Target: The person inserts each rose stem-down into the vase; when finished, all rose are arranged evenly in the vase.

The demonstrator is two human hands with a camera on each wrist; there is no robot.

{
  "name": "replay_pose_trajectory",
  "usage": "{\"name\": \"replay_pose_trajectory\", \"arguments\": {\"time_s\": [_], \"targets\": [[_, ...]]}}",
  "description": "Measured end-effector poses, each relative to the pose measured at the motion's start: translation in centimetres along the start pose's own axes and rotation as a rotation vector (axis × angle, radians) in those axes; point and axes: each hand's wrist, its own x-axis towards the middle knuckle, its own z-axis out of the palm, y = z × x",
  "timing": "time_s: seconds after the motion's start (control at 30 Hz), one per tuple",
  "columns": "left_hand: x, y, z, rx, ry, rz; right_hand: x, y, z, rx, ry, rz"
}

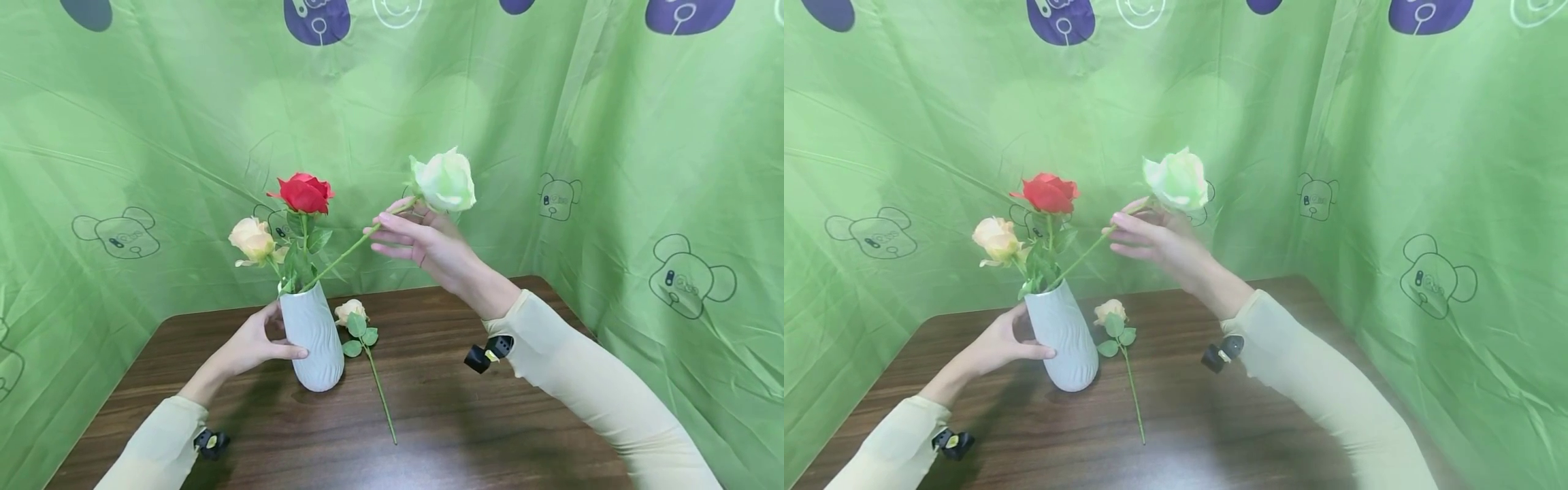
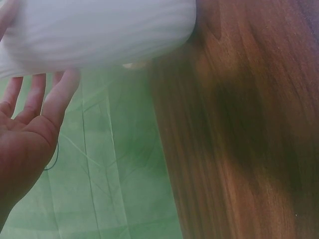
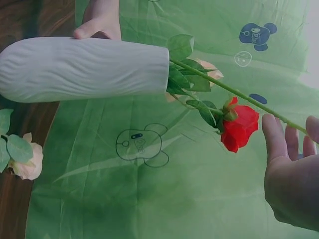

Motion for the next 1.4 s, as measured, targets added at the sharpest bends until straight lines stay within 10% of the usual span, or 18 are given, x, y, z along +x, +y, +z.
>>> {"name": "replay_pose_trajectory", "arguments": {"time_s": [0.57,1.4], "targets": [[0.0,-0.1,0.0,-0.016,-0.007,-0.002,3.0,1.8,4.9,0.104,0.023,-0.011],[0.0,0.0,0.0,-0.088,-0.035,-0.002,4.6,6.0,8.4,-0.129,-0.061,0.057]]}}
